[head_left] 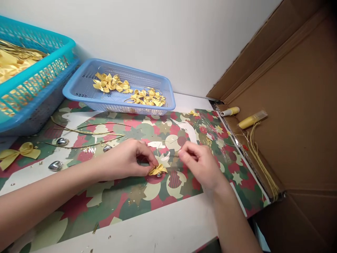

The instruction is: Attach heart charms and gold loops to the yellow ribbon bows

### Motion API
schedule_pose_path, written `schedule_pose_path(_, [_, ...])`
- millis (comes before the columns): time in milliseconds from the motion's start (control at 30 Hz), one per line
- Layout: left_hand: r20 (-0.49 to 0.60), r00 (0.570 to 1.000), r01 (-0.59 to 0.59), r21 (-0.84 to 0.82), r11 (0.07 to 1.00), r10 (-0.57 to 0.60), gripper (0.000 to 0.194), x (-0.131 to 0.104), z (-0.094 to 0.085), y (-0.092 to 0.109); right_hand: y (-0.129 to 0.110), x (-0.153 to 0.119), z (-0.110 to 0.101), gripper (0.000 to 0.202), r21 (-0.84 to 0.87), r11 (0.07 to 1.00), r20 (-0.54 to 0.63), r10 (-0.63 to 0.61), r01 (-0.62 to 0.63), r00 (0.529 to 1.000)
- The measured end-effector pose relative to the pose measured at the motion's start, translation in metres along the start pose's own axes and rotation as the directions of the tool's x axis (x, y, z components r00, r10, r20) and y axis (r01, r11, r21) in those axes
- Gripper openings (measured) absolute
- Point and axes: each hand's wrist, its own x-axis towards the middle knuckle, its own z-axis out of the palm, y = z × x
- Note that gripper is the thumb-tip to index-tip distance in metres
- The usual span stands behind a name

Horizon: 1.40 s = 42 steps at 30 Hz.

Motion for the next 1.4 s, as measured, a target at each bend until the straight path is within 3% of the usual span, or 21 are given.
schedule_pose_path(100, [-0.006, 1.0, -0.018, 0.011, 1.0, 0.018, 0.014, 0.0, 0.001, -0.002, -0.008, -0.003, 0.009, 0.031, -0.159, 0.987, 0.085, -0.001, 0.015, 0.996])
schedule_pose_path(233, [-0.026, 0.999, -0.022, 0.022, 1.0, 0.023, 0.013, 0.0, 0.003, -0.004, -0.008, -0.004, 0.014, 0.035, -0.322, 0.947, 0.065, 0.002, 0.019, 0.998])
schedule_pose_path(433, [-0.026, 1.0, -0.015, 0.019, 1.0, 0.015, 0.015, 0.001, 0.004, -0.005, -0.009, -0.005, 0.016, 0.037, -0.433, 0.901, 0.056, 0.022, 0.005, 0.998])
schedule_pose_path(1400, [-0.028, 1.0, 0.013, 0.037, 0.999, -0.012, 0.013, 0.002, 0.002, 0.0, -0.009, -0.005, 0.025, 0.036, -0.417, 0.909, 0.001, -0.015, 0.014, 1.0])
